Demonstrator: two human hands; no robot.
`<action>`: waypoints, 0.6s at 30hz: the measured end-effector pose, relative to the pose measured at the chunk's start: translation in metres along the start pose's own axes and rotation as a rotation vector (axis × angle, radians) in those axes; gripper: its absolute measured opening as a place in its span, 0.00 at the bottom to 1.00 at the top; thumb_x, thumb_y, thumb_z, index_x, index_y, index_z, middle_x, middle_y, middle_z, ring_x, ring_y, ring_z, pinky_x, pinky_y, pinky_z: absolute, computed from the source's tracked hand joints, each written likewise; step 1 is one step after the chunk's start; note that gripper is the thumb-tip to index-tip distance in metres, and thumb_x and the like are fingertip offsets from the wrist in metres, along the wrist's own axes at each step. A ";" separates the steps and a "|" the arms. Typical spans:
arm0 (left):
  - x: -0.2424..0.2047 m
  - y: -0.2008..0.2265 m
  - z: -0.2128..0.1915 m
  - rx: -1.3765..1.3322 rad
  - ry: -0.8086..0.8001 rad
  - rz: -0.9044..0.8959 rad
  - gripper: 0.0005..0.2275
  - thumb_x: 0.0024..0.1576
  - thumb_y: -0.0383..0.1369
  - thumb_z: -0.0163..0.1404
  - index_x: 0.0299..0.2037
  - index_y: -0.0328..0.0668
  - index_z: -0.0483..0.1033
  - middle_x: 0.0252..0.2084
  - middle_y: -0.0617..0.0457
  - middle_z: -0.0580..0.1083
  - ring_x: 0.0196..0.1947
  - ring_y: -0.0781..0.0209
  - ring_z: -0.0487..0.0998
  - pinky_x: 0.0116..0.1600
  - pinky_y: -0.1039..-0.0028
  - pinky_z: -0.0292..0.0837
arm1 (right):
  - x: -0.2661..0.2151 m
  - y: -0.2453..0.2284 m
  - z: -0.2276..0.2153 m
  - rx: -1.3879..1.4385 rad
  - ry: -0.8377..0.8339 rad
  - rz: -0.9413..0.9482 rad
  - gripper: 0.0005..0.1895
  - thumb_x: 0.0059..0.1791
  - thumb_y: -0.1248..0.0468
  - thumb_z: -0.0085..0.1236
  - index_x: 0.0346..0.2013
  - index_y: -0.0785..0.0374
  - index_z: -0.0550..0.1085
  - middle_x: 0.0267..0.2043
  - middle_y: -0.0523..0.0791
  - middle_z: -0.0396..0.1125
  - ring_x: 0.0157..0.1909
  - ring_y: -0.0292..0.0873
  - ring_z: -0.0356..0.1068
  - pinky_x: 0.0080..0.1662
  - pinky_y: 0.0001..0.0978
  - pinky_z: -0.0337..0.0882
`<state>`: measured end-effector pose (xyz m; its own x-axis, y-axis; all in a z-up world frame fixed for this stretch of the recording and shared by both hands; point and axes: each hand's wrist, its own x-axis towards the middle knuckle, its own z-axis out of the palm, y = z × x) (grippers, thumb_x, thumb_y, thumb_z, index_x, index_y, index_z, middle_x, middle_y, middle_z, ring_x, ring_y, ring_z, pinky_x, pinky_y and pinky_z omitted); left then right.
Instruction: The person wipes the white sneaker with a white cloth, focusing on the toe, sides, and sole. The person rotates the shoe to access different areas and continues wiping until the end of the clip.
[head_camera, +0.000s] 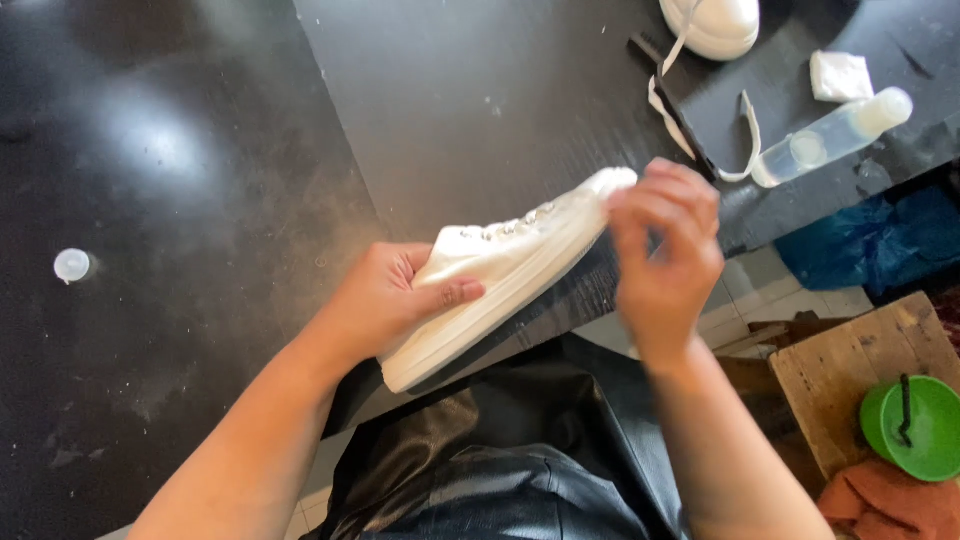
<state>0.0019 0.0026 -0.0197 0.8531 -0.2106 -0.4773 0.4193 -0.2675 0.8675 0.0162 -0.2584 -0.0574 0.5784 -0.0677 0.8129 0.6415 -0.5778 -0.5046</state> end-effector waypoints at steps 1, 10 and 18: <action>0.000 0.001 0.000 0.000 0.001 0.000 0.13 0.47 0.38 0.67 0.33 0.36 0.83 0.20 0.50 0.79 0.21 0.66 0.78 0.29 0.79 0.73 | -0.001 -0.010 0.000 0.001 0.000 -0.001 0.02 0.53 0.74 0.64 0.36 0.69 0.80 0.39 0.52 0.72 0.55 0.61 0.69 0.63 0.48 0.63; 0.001 0.005 -0.001 -0.014 0.003 -0.003 0.12 0.48 0.37 0.67 0.32 0.36 0.83 0.20 0.48 0.79 0.20 0.64 0.79 0.28 0.78 0.74 | 0.002 0.007 0.004 0.112 0.019 0.123 0.03 0.56 0.70 0.62 0.39 0.69 0.79 0.42 0.50 0.71 0.57 0.55 0.68 0.64 0.46 0.64; 0.000 0.000 0.001 -0.021 -0.001 -0.034 0.11 0.48 0.36 0.67 0.32 0.36 0.83 0.21 0.48 0.80 0.20 0.65 0.79 0.28 0.78 0.74 | -0.007 0.045 -0.001 0.147 0.016 0.191 0.04 0.57 0.70 0.60 0.39 0.68 0.78 0.42 0.49 0.73 0.57 0.52 0.68 0.64 0.45 0.63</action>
<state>0.0014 0.0018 -0.0200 0.8380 -0.2031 -0.5065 0.4543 -0.2546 0.8537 0.0406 -0.2846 -0.0855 0.6889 -0.1781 0.7027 0.5882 -0.4291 -0.6854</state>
